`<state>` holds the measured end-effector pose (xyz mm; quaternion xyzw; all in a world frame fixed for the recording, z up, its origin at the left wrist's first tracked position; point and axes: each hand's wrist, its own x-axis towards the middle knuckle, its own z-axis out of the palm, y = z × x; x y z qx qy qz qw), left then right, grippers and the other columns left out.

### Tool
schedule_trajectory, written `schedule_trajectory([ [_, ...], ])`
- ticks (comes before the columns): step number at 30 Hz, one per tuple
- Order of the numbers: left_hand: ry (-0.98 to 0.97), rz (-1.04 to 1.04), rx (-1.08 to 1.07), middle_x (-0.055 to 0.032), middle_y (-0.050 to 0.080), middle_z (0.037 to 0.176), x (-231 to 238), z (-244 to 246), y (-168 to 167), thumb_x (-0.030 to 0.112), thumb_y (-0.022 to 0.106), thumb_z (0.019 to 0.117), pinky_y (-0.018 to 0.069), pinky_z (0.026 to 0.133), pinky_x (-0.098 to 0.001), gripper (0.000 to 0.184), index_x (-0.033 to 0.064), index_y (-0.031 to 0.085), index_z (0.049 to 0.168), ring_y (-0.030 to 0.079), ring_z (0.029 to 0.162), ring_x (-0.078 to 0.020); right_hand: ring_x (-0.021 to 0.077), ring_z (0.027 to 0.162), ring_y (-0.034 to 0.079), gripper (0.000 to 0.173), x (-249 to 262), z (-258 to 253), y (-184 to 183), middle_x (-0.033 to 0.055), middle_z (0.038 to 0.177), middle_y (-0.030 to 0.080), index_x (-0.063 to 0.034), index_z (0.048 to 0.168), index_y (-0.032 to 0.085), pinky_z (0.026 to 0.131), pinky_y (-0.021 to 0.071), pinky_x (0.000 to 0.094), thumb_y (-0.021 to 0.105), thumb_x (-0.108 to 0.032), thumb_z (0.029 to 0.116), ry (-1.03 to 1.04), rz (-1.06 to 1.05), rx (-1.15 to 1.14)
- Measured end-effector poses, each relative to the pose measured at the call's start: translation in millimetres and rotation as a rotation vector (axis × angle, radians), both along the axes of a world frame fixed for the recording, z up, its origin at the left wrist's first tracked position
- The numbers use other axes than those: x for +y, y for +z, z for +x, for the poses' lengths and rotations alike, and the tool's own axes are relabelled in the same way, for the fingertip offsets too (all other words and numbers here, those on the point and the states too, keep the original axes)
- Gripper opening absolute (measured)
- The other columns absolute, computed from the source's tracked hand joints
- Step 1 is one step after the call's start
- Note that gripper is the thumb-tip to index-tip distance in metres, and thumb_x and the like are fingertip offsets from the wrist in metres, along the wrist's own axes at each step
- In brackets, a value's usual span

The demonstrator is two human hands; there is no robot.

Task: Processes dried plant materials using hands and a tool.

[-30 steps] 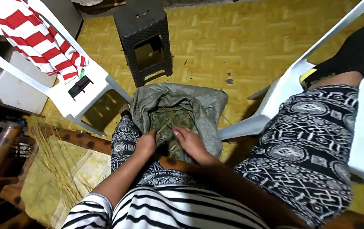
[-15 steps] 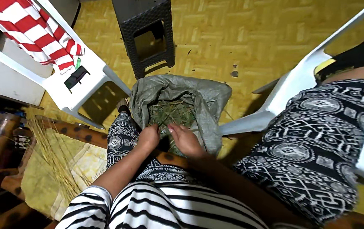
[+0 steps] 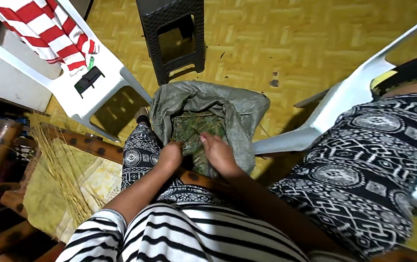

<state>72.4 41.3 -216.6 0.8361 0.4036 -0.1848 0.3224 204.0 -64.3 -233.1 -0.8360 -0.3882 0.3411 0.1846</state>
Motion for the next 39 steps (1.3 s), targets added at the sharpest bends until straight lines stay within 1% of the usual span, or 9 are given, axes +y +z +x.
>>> schedule_trajectory([
  [4,0.032,-0.002,-0.006,-0.0253,0.068,0.122,5,-2,0,0.017,0.048,0.1086,0.0500,0.101,-0.0578,0.033,-0.0016,0.065,0.130,0.065,0.117,-0.0405,0.0419,0.126,0.061,0.045,-1,-15,3,0.0234,0.141,0.060,-0.0064,0.149,0.053,0.105,0.0473,0.0602,0.036,-0.028,0.1133,0.087,0.038,0.098],
  [7,0.030,0.000,0.007,-0.0247,0.068,0.123,4,-1,2,0.019,0.048,0.1088,0.0500,0.101,-0.0586,0.034,0.0001,0.065,0.131,0.065,0.118,-0.0407,0.0409,0.124,0.062,0.045,-2,-22,4,0.0230,0.140,0.060,-0.0067,0.148,0.054,0.104,0.0486,0.0584,0.035,-0.028,0.1135,0.137,0.005,0.101],
  [12,0.013,0.006,0.054,-0.0241,0.066,0.126,-1,1,1,0.016,0.050,0.1074,0.0506,0.101,-0.0571,0.033,0.0009,0.063,0.134,0.064,0.119,-0.0397,0.0394,0.123,0.063,0.045,-1,-24,4,0.0209,0.138,0.062,-0.0096,0.149,0.054,0.103,0.0500,0.0564,0.034,-0.030,0.1136,0.155,-0.061,0.034],
  [16,-0.009,0.021,0.070,-0.0236,0.065,0.126,-7,1,3,0.014,0.050,0.1065,0.0518,0.099,-0.0568,0.032,0.0015,0.064,0.132,0.065,0.117,-0.0399,0.0408,0.124,0.063,0.045,0,-23,2,0.0225,0.137,0.061,-0.0091,0.147,0.054,0.102,0.0500,0.0572,0.033,-0.030,0.1135,0.144,-0.120,-0.009],
  [21,-0.006,0.026,0.047,-0.0245,0.065,0.125,-8,0,4,0.013,0.049,0.1071,0.0519,0.099,-0.0558,0.033,0.0012,0.063,0.135,0.066,0.116,-0.0397,0.0422,0.123,0.062,0.045,-1,-21,0,0.0234,0.133,0.063,-0.0090,0.147,0.055,0.103,0.0481,0.0579,0.036,-0.031,0.1130,0.143,-0.102,-0.077],
  [29,-0.011,0.045,0.018,-0.0236,0.067,0.123,-8,0,3,0.016,0.047,0.1090,0.0523,0.099,-0.0549,0.033,0.0011,0.064,0.133,0.066,0.115,-0.0387,0.0438,0.117,0.064,0.040,0,-13,-10,0.0250,0.124,0.066,-0.0105,0.141,0.060,0.099,0.0496,0.0589,0.043,-0.030,0.1115,0.083,-0.031,-0.179],
  [34,0.000,0.017,-0.027,-0.0245,0.067,0.122,-5,-2,8,0.013,0.049,0.1072,0.0508,0.102,-0.0551,0.031,0.0000,0.065,0.131,0.066,0.117,-0.0387,0.0491,0.119,0.061,0.041,-2,11,-9,0.0295,0.129,0.062,-0.0068,0.145,0.056,0.098,0.0479,0.0653,0.041,-0.028,0.1121,-0.046,-0.030,-0.140],
  [37,0.029,-0.011,-0.057,-0.0243,0.067,0.125,-1,-4,8,0.015,0.048,0.1081,0.0485,0.105,-0.0541,0.034,-0.0014,0.063,0.134,0.065,0.119,-0.0381,0.0487,0.119,0.062,0.042,-2,14,-6,0.0287,0.132,0.061,-0.0054,0.145,0.054,0.097,0.0489,0.0655,0.041,-0.028,0.1124,-0.113,0.005,-0.068],
  [39,0.051,-0.023,-0.060,-0.0244,0.068,0.125,0,-4,9,0.018,0.046,0.1100,0.0484,0.105,-0.0551,0.036,-0.0005,0.062,0.136,0.065,0.119,-0.0388,0.0469,0.123,0.061,0.043,-2,7,-2,0.0267,0.138,0.059,-0.0047,0.147,0.053,0.100,0.0478,0.0647,0.040,-0.026,0.1126,-0.093,0.041,-0.014],
])
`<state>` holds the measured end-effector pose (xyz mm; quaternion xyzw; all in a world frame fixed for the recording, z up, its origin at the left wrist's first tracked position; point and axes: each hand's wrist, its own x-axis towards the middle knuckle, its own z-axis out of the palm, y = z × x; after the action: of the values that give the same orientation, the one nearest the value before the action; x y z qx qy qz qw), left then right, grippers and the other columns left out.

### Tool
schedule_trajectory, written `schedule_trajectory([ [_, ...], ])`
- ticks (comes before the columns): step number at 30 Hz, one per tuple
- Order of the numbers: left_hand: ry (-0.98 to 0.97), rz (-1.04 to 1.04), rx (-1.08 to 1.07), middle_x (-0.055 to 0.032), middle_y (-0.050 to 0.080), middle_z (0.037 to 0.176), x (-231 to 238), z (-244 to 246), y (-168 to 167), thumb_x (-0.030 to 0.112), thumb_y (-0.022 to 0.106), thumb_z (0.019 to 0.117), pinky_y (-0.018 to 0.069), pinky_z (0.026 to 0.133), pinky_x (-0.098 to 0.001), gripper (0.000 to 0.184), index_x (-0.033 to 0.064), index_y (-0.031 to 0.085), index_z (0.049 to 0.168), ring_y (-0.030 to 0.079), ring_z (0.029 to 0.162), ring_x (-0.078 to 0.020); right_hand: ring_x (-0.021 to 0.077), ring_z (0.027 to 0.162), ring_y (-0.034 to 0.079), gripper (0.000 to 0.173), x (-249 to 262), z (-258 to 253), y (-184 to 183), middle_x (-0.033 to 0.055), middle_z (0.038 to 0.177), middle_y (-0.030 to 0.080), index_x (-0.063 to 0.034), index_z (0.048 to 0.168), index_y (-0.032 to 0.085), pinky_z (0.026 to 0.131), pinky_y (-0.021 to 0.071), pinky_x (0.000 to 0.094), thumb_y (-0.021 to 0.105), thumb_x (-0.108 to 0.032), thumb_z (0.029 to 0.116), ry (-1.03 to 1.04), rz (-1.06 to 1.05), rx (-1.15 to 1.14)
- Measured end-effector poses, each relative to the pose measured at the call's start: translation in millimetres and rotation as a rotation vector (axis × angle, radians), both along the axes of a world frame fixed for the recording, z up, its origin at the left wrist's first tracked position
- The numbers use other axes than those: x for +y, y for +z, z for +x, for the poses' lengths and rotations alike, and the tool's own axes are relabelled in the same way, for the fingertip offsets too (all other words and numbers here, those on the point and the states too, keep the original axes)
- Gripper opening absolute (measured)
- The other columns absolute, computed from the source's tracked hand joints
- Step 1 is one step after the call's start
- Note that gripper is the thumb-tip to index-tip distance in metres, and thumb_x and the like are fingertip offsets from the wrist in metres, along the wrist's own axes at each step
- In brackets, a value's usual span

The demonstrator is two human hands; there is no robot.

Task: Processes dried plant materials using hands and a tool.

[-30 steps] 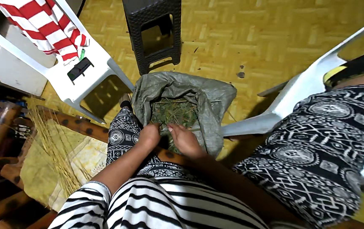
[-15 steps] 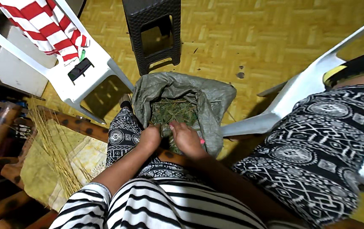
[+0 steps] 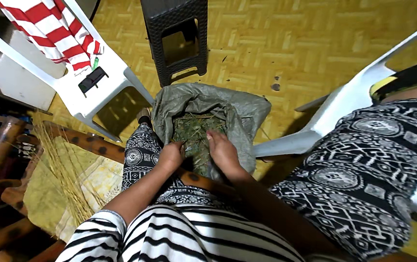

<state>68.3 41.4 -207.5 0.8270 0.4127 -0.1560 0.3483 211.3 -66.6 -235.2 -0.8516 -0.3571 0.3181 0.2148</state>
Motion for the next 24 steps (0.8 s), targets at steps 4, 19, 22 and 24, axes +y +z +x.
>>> schedule_trajectory([
  [4,0.078,-0.075,-0.004,-0.0249,0.068,0.124,2,2,3,0.020,0.044,0.1110,0.0487,0.104,-0.0563,0.037,0.0003,0.061,0.138,0.066,0.117,-0.0390,0.0422,0.125,0.061,0.042,-2,-18,0,0.0229,0.137,0.061,-0.0060,0.145,0.056,0.104,0.0473,0.0605,0.040,-0.027,0.1124,0.123,0.039,0.079],
  [19,0.143,-0.235,-0.011,-0.0201,0.070,0.109,7,-6,6,0.018,0.045,0.1109,0.0512,0.095,-0.0488,0.032,0.0002,0.066,0.127,0.067,0.100,-0.0305,0.0211,0.098,0.066,0.038,1,0,-12,0.0141,0.117,0.068,-0.0038,0.143,0.055,0.087,0.0540,0.0388,0.047,-0.023,0.1111,-0.214,0.144,0.442],
  [22,0.103,-0.252,-0.006,-0.0215,0.069,0.119,7,-5,6,0.020,0.045,0.1112,0.0490,0.102,-0.0513,0.035,0.0013,0.064,0.132,0.067,0.111,-0.0325,0.0077,0.055,0.053,0.036,3,-10,-16,0.0034,0.078,0.061,-0.0064,0.144,0.051,0.050,0.0449,0.0205,0.045,-0.021,0.1115,-0.442,0.226,1.018],
  [24,0.076,-0.264,-0.021,-0.0214,0.068,0.120,6,-7,4,0.020,0.045,0.1111,0.0487,0.103,-0.0503,0.035,0.0009,0.064,0.133,0.066,0.112,-0.0319,0.0086,0.053,0.053,0.034,3,-8,-18,0.0036,0.075,0.060,-0.0074,0.140,0.055,0.048,0.0448,0.0208,0.045,-0.022,0.1113,-0.512,0.230,1.196],
])
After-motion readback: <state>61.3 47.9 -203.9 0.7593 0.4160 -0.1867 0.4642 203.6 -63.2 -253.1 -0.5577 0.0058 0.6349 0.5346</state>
